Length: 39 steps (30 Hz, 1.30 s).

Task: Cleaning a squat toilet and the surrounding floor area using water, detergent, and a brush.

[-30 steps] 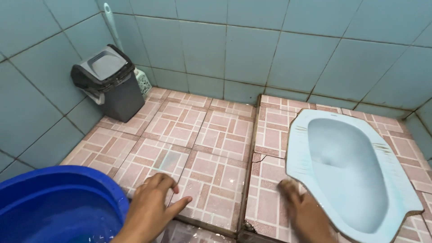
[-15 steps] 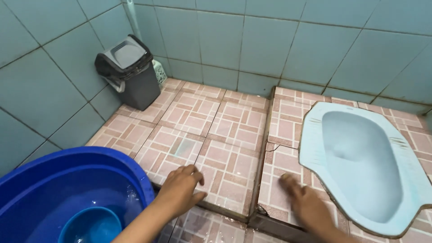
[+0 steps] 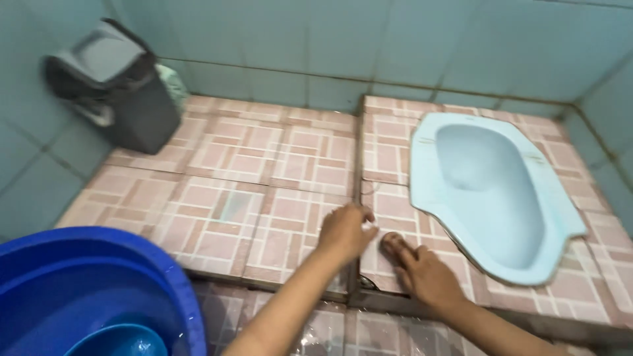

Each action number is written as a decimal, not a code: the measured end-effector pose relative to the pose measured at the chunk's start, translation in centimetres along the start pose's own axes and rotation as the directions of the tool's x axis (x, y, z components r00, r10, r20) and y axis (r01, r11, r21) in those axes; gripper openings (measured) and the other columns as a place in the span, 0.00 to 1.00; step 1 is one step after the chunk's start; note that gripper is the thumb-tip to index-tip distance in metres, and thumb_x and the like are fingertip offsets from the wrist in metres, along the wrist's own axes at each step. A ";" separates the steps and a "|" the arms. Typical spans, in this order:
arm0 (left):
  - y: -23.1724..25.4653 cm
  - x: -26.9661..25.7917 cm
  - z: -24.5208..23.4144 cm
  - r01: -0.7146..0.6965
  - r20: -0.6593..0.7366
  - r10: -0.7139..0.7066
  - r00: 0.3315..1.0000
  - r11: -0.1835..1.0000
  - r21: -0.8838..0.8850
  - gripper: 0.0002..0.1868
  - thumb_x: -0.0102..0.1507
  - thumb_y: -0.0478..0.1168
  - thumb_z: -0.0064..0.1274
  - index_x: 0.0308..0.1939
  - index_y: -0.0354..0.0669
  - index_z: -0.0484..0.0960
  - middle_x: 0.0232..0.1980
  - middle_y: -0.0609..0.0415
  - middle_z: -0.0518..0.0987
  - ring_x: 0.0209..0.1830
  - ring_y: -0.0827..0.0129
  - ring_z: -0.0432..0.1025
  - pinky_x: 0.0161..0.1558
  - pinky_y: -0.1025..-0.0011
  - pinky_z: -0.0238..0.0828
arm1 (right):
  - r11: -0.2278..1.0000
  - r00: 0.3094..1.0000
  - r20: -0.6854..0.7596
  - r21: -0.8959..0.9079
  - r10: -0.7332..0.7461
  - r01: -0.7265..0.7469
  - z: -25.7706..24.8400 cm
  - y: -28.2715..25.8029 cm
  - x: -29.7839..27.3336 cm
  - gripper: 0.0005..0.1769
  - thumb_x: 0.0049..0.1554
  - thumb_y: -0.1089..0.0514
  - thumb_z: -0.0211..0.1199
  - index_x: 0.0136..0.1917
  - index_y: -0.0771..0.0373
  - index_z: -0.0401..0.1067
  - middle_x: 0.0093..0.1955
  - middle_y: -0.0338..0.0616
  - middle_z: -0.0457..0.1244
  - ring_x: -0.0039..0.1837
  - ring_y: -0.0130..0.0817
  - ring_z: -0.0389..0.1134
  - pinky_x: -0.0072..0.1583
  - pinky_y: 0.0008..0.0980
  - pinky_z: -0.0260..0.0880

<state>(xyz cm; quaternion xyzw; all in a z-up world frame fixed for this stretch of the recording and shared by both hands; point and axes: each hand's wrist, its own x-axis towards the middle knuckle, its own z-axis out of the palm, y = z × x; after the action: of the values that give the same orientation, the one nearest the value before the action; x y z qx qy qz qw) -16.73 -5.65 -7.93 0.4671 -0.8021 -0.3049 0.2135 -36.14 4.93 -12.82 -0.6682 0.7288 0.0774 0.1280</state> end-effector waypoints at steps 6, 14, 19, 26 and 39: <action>0.8 1.4 -1.1 0.088 0.180 -0.105 0.978 0.991 0.103 0.17 0.60 0.45 0.60 0.50 0.43 0.83 0.50 0.44 0.82 0.52 0.51 0.77 0.53 0.55 0.75 | 0.889 0.899 -0.051 0.180 0.436 -0.421 0.1 3.8 1.5 0.38 0.63 0.44 0.48 0.83 0.43 0.41 0.57 0.62 0.60 0.54 0.55 0.68 0.55 0.52 0.74; 2.3 3.7 3.8 -0.102 0.052 0.091 0.994 0.956 0.276 0.11 0.59 0.41 0.59 0.43 0.41 0.85 0.49 0.43 0.82 0.52 0.48 0.77 0.52 0.53 0.75 | 0.967 0.965 -0.141 0.155 0.222 -0.200 0.7 -1.1 -0.2 0.35 0.62 0.43 0.53 0.80 0.43 0.49 0.57 0.57 0.61 0.57 0.54 0.67 0.56 0.50 0.72; 7.1 2.5 7.3 -0.301 0.058 0.296 0.954 0.930 0.213 0.15 0.57 0.40 0.60 0.47 0.45 0.84 0.50 0.46 0.81 0.56 0.50 0.74 0.57 0.51 0.70 | 0.998 0.998 -0.063 0.062 0.008 -0.004 0.5 6.7 -5.9 0.37 0.63 0.42 0.52 0.81 0.45 0.45 0.54 0.55 0.60 0.51 0.49 0.67 0.53 0.46 0.71; 9.3 0.6 14.7 -0.529 0.133 0.514 0.848 0.798 0.290 0.36 0.52 0.38 0.60 0.67 0.52 0.74 0.67 0.47 0.73 0.72 0.50 0.59 0.68 0.47 0.52 | 0.973 0.939 -0.261 -0.012 -0.225 0.230 1.7 11.1 -5.3 0.32 0.60 0.46 0.56 0.75 0.55 0.57 0.59 0.55 0.62 0.57 0.50 0.66 0.59 0.49 0.69; 5.5 -0.4 10.7 -0.269 0.359 0.072 0.931 0.798 0.539 0.34 0.65 0.29 0.48 0.75 0.49 0.63 0.69 0.50 0.74 0.78 0.57 0.59 0.75 0.37 0.39 | 0.955 0.811 -0.561 0.115 -0.163 0.272 1.0 7.7 0.8 0.32 0.53 0.52 0.58 0.70 0.62 0.73 0.44 0.60 0.61 0.43 0.54 0.63 0.44 0.48 0.69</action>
<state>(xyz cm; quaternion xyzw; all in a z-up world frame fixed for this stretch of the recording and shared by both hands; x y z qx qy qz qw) -26.62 -0.18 -11.90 0.3786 -0.9194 -0.0967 -0.0450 -43.76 5.21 -14.48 -0.7262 0.6573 -0.2012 -0.0137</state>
